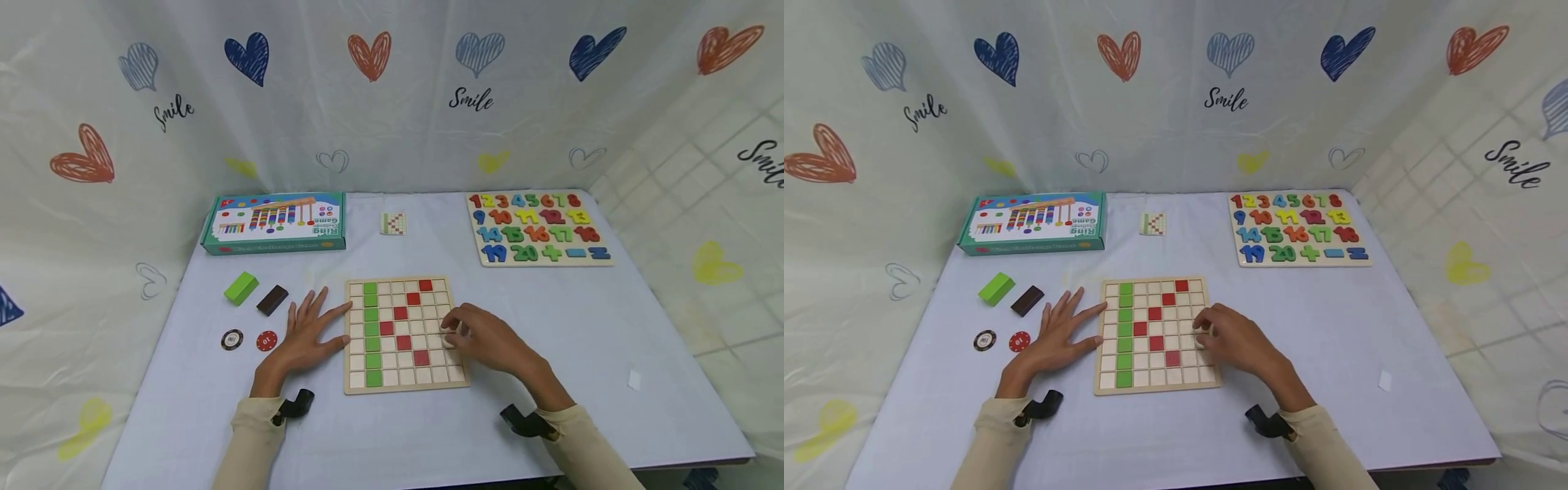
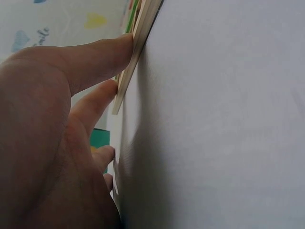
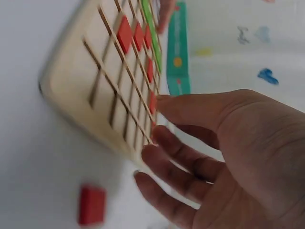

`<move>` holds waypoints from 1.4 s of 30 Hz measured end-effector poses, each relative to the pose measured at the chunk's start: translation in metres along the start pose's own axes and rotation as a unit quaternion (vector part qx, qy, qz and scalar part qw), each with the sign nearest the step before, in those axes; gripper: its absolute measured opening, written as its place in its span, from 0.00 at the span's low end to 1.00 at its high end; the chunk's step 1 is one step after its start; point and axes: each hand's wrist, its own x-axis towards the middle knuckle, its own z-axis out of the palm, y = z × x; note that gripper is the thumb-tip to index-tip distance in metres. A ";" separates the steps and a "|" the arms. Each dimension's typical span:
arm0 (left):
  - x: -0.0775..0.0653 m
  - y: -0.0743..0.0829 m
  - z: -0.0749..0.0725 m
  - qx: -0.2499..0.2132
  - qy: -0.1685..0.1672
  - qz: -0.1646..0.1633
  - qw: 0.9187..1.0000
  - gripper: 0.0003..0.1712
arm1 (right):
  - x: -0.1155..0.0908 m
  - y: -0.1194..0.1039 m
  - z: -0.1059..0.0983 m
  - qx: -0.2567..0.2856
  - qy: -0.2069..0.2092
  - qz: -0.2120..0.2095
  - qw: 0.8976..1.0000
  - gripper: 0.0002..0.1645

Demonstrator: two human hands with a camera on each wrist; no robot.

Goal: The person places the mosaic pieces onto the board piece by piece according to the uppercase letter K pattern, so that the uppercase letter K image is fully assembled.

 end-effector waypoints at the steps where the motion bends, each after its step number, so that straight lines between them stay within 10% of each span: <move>1: 0.000 0.000 0.000 0.001 0.001 0.000 1.000 0.41 | -0.001 0.004 -0.007 -0.007 -0.008 0.012 1.000 0.13; 13: -0.002 0.001 -0.002 0.001 0.005 0.006 1.000 0.41 | -0.020 0.036 -0.042 -0.016 -0.109 0.094 0.989 0.25; 42: 0.000 0.000 -0.001 0.005 0.004 0.001 1.000 0.41 | -0.017 0.056 -0.030 0.049 -0.070 0.080 0.993 0.13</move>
